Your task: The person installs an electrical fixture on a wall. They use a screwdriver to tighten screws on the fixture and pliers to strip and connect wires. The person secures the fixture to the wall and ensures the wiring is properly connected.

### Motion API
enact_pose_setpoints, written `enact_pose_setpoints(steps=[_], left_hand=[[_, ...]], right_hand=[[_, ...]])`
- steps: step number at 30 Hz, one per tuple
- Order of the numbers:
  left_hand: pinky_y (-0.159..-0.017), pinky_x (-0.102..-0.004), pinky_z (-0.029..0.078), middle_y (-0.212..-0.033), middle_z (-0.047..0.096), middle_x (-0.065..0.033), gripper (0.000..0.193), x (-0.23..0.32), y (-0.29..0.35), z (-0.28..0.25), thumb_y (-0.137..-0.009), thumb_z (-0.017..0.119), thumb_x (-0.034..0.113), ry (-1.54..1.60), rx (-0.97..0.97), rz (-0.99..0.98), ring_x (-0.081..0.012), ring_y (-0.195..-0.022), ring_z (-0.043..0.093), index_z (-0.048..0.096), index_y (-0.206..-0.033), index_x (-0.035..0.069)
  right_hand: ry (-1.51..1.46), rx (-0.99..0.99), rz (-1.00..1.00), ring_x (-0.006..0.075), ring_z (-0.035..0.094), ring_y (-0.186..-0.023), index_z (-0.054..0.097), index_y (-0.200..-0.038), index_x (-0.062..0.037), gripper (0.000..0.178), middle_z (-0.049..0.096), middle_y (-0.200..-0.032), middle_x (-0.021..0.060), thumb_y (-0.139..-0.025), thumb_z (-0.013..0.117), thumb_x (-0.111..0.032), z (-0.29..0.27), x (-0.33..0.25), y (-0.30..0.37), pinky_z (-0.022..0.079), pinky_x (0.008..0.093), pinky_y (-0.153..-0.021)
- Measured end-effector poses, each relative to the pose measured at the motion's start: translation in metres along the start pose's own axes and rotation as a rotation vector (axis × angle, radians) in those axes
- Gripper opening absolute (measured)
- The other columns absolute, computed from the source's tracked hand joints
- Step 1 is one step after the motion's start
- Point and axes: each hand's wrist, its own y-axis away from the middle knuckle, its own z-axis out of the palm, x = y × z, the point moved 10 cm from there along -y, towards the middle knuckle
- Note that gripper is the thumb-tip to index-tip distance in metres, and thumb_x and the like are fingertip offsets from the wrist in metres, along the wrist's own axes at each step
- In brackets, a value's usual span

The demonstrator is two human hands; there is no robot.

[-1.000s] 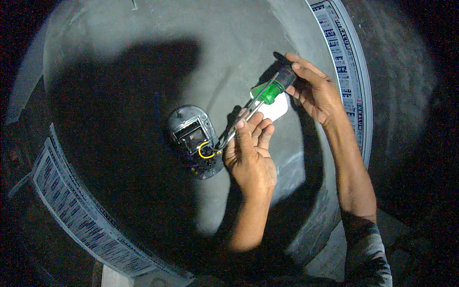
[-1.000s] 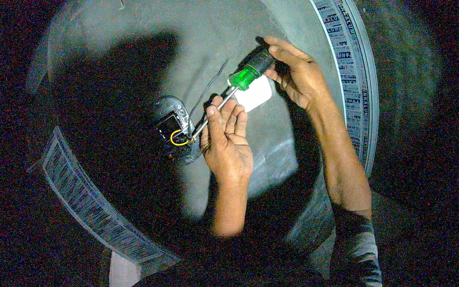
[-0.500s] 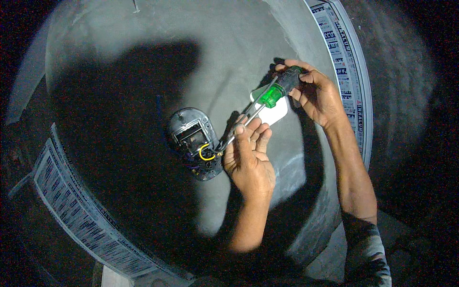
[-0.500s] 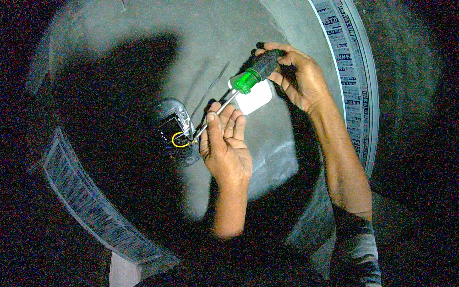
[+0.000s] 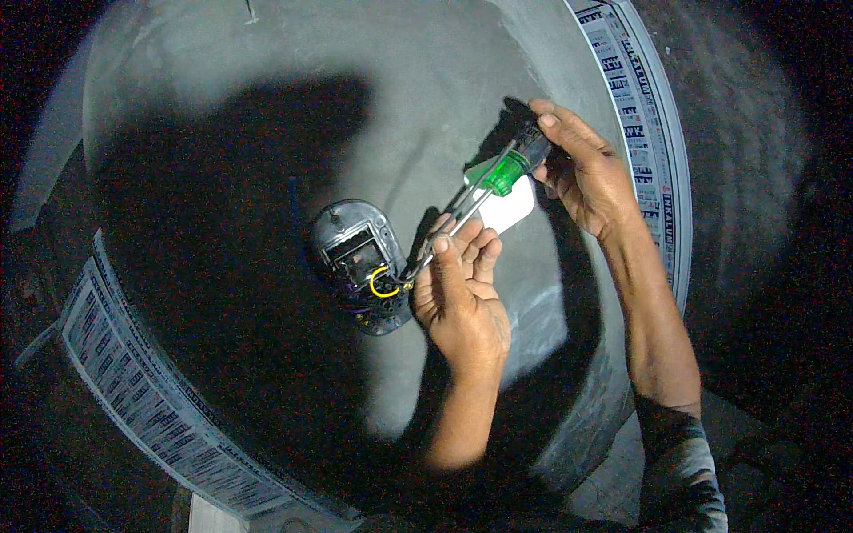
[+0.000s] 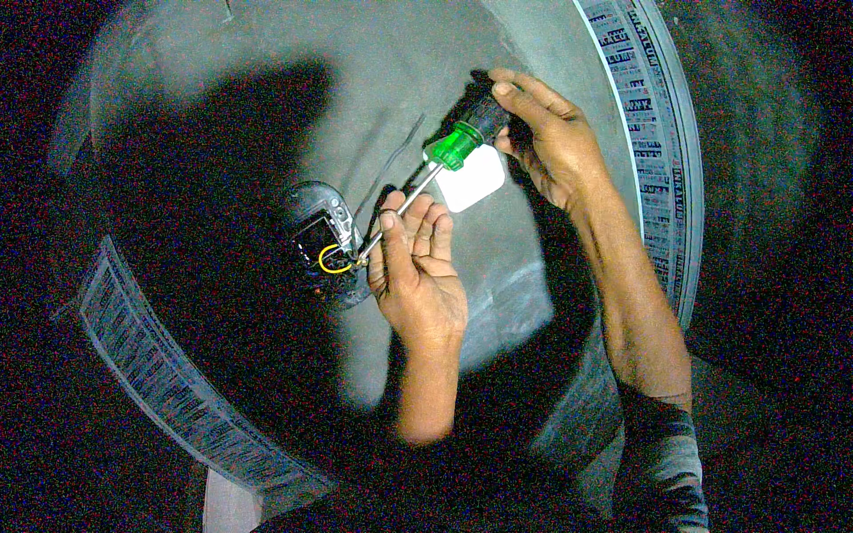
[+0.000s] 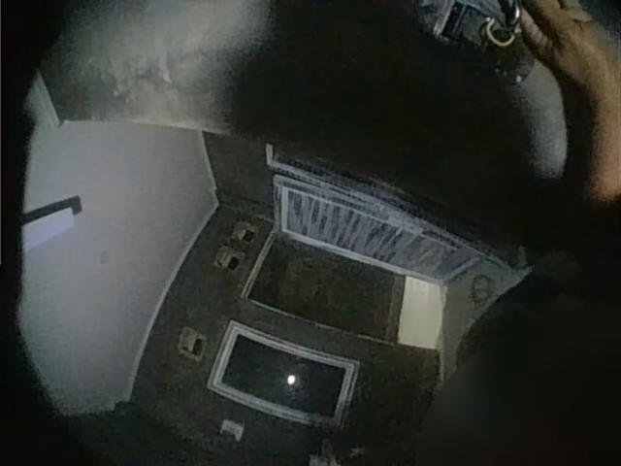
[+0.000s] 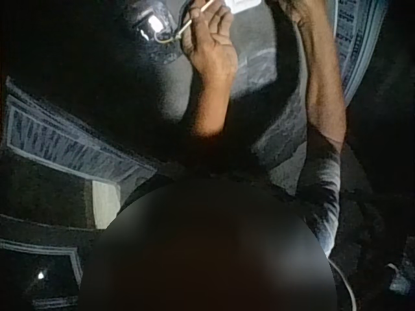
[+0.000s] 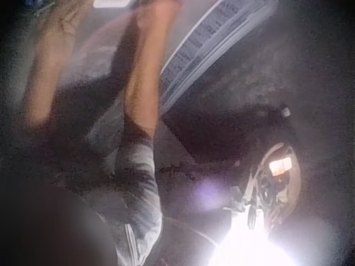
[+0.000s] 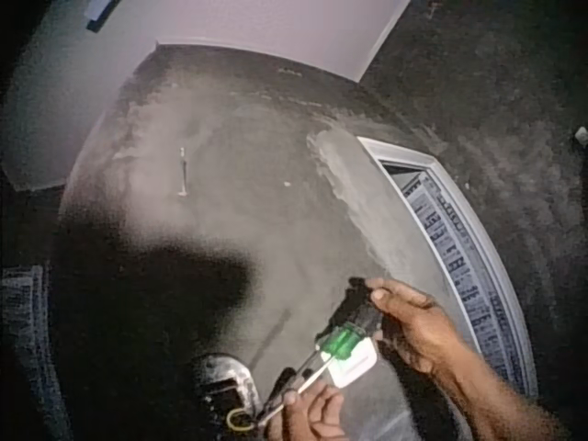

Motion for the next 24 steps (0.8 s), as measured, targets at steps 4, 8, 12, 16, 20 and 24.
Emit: enact_pose_setpoints(steps=[4, 8, 12, 16, 20, 24], left_hand=[[-0.087, -0.0354, 0.06, -0.107, 0.071, -0.0178, 0.035, 0.001, -0.001, -0.003, -0.104, 0.061, 0.022, 0.023, 0.01, -0.008, -0.0244, -0.093, 0.071, 0.059, -0.127, -0.002], [-0.088, -0.0351, 0.06, -0.108, 0.071, -0.0177, 0.035, 0.003, 0.0, -0.002, -0.103, 0.061, 0.023, 0.025, -0.014, 0.007, -0.0243, -0.093, 0.071, 0.059, -0.128, -0.002], [-0.088, -0.0351, 0.06, -0.109, 0.071, -0.0179, 0.035, 0.003, 0.001, -0.004, -0.104, 0.06, 0.022, 0.017, 0.002, 0.007, -0.0243, -0.094, 0.071, 0.059, -0.128, -0.002], [-0.087, -0.0354, 0.06, -0.11, 0.07, -0.018, 0.034, 0.002, 0.003, -0.006, -0.105, 0.059, 0.021, -0.001, 0.006, 0.001, -0.0239, -0.095, 0.07, 0.058, -0.129, -0.002], [-0.088, -0.0353, 0.06, -0.111, 0.07, -0.0184, 0.033, 0.004, 0.003, -0.003, -0.105, 0.057, 0.021, -0.002, -0.019, 0.025, -0.024, -0.096, 0.07, 0.058, -0.129, -0.003], [-0.089, -0.0354, 0.06, -0.112, 0.069, -0.0188, 0.034, 0.004, 0.003, -0.004, -0.105, 0.057, 0.021, -0.002, -0.027, 0.019, -0.0243, -0.097, 0.07, 0.058, -0.129, -0.003]], right_hand=[[-0.176, -0.119, -0.011, 0.0158, 0.065, -0.093, 0.061, -0.133, -0.0015, 0.039, 0.066, -0.118, 0.0112, -0.098, 0.055, -0.018, 0.014, -0.004, -0.002, 0.058, 0.029, -0.081], [-0.162, -0.073, 0.05, 0.0156, 0.066, -0.095, 0.06, -0.135, -0.0023, 0.039, 0.066, -0.117, 0.0113, -0.098, 0.055, -0.015, 0.007, 0.002, -0.001, 0.059, 0.0288, -0.081], [-0.005, 0.009, 0.003, 0.016, 0.068, -0.091, 0.064, -0.131, -0.0051, 0.036, 0.07, -0.109, 0.0086, -0.097, 0.057, -0.014, 0.0, 0.004, 0.0, 0.062, 0.0283, -0.074], [-0.201, -0.089, 0.02, 0.0135, 0.068, -0.083, 0.066, -0.129, -0.0043, 0.033, 0.07, -0.105, 0.0058, -0.097, 0.061, -0.013, 0.006, 0.001, -0.001, 0.062, 0.028, -0.075], [0.099, -0.007, 0.049, 0.0163, 0.066, -0.096, 0.063, -0.131, -0.0028, 0.038, 0.066, -0.115, 0.0086, -0.098, 0.058, -0.019, -0.002, 0.004, -0.001, 0.059, 0.0291, -0.079], [-0.114, -0.089, -0.029, 0.0163, 0.064, -0.093, 0.064, -0.13, -0.0042, 0.037, 0.066, -0.114, 0.0071, -0.098, 0.057, -0.022, 0.011, -0.005, 0.001, 0.058, 0.0286, -0.08]])
